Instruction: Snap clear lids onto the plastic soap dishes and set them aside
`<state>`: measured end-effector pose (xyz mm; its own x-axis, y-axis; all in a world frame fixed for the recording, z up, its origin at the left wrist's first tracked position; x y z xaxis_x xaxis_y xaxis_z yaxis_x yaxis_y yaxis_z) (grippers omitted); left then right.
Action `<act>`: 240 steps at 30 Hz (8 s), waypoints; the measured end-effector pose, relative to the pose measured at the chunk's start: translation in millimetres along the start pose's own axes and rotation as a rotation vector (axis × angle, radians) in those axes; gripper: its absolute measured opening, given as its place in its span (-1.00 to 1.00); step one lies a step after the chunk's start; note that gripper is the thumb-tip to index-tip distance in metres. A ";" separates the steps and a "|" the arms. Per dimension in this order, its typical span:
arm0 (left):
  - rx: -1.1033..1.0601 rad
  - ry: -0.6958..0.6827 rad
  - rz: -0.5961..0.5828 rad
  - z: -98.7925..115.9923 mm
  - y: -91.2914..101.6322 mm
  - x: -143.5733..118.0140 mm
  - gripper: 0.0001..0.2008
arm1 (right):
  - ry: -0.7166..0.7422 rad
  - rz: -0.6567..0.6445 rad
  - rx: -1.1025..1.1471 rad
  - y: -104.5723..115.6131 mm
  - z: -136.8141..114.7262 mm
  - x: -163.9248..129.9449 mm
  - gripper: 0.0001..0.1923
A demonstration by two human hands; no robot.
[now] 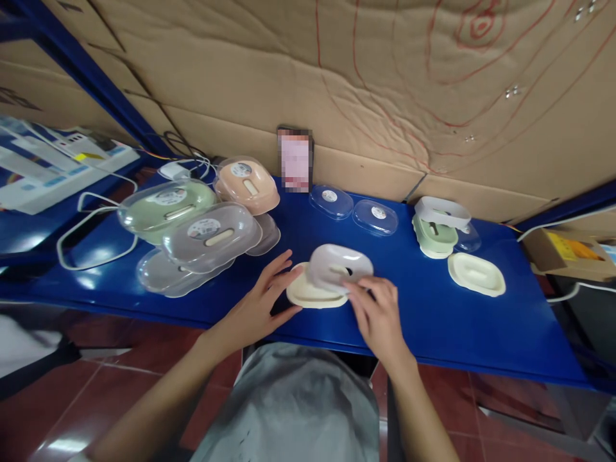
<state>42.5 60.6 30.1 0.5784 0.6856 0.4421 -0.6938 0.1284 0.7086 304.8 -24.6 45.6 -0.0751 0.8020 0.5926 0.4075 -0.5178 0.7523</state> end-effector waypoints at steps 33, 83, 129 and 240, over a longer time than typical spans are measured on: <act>-0.159 0.283 -0.046 -18.0 -4.7 -0.2 0.24 | 0.186 -0.210 0.231 -15.9 42.4 73.4 -0.42; 0.576 0.147 0.684 -16.6 149.3 28.6 -0.35 | 0.039 -0.116 0.028 -24.1 86.5 81.0 -0.61; 0.001 -0.085 0.236 11.0 -1.7 9.9 -0.74 | -0.002 -0.352 0.242 26.9 55.6 83.3 -0.67; 0.078 0.140 0.010 -2.6 -12.2 8.6 -0.51 | -0.290 -0.194 -0.413 22.0 167.3 61.7 -0.47</act>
<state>54.8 66.8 23.8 0.5026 0.7804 0.3720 -0.6606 0.0691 0.7475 461.3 63.4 50.6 0.1651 0.9134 0.3720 0.0148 -0.3794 0.9251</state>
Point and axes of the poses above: each hand's wrist, its own x-axis towards the middle knuckle, its own y-axis out of the back of the hand, z = x × y, the point moved 3 cm from there along x, towards the middle knuckle, and after that the axes turned 7 degrees about z, right-handed, at the moved point
